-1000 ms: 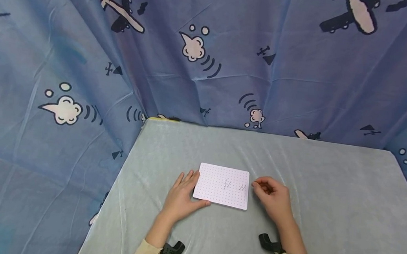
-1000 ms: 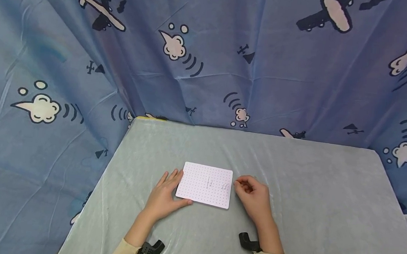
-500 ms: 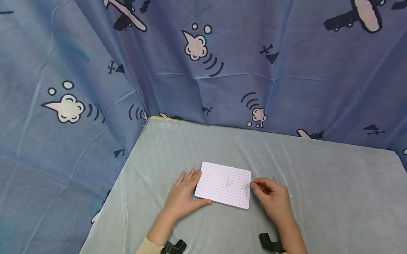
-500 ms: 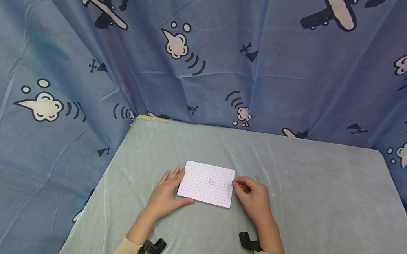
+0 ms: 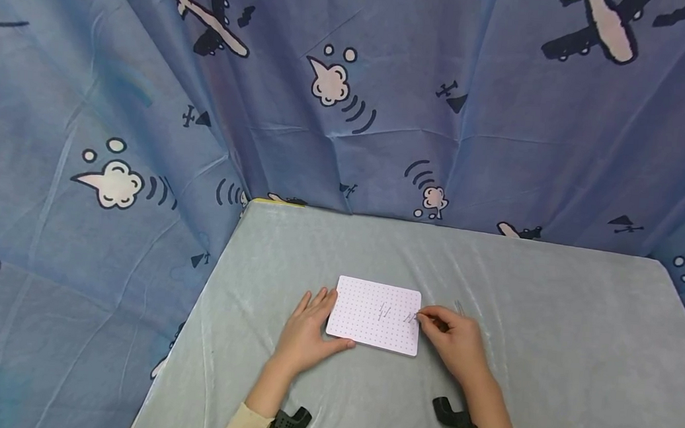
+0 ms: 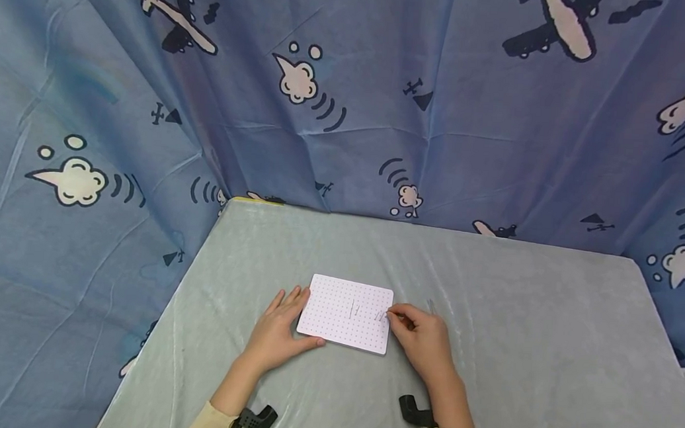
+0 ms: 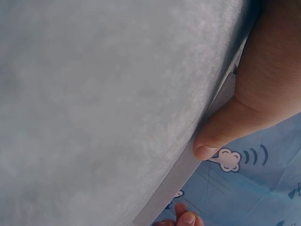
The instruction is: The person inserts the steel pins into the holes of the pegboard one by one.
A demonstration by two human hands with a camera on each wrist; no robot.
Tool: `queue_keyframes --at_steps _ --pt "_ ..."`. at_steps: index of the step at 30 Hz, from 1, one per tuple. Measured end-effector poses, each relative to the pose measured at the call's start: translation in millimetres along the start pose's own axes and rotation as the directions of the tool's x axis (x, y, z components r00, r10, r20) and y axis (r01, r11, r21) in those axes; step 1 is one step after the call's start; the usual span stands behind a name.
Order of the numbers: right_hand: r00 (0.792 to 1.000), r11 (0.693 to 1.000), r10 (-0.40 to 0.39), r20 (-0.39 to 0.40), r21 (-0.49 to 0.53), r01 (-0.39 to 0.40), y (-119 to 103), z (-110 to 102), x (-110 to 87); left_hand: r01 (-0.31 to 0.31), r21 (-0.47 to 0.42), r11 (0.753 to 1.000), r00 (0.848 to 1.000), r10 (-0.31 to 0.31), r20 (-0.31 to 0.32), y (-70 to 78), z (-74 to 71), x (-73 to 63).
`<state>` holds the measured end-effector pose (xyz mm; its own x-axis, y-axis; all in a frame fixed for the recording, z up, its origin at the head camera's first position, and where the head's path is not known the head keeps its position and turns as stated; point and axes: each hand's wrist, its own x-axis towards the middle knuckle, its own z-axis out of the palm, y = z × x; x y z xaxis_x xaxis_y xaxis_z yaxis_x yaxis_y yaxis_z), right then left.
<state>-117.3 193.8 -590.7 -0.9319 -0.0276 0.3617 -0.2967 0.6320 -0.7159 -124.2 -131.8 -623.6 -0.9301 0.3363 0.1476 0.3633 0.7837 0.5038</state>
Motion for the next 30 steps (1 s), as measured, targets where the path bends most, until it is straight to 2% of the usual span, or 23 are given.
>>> queue_keyframes --at_steps 15,23,30 --pt "0.995 0.995 -0.09 -0.036 -0.042 0.089 -2.2 2.8 2.8 0.004 0.01 1.0 1.0 -0.004 -0.005 -1.1 2.2 -1.2" --pt "0.998 0.998 -0.06 -0.018 -0.027 0.059 1.1 2.4 0.1 -0.029 0.018 0.999 0.999 0.029 -0.034 -0.7 3.2 -1.3" --pt "0.999 0.999 -0.046 -0.005 -0.012 0.046 1.9 1.0 0.3 -0.015 0.018 1.0 1.0 0.016 -0.026 -0.2 3.9 -1.0"
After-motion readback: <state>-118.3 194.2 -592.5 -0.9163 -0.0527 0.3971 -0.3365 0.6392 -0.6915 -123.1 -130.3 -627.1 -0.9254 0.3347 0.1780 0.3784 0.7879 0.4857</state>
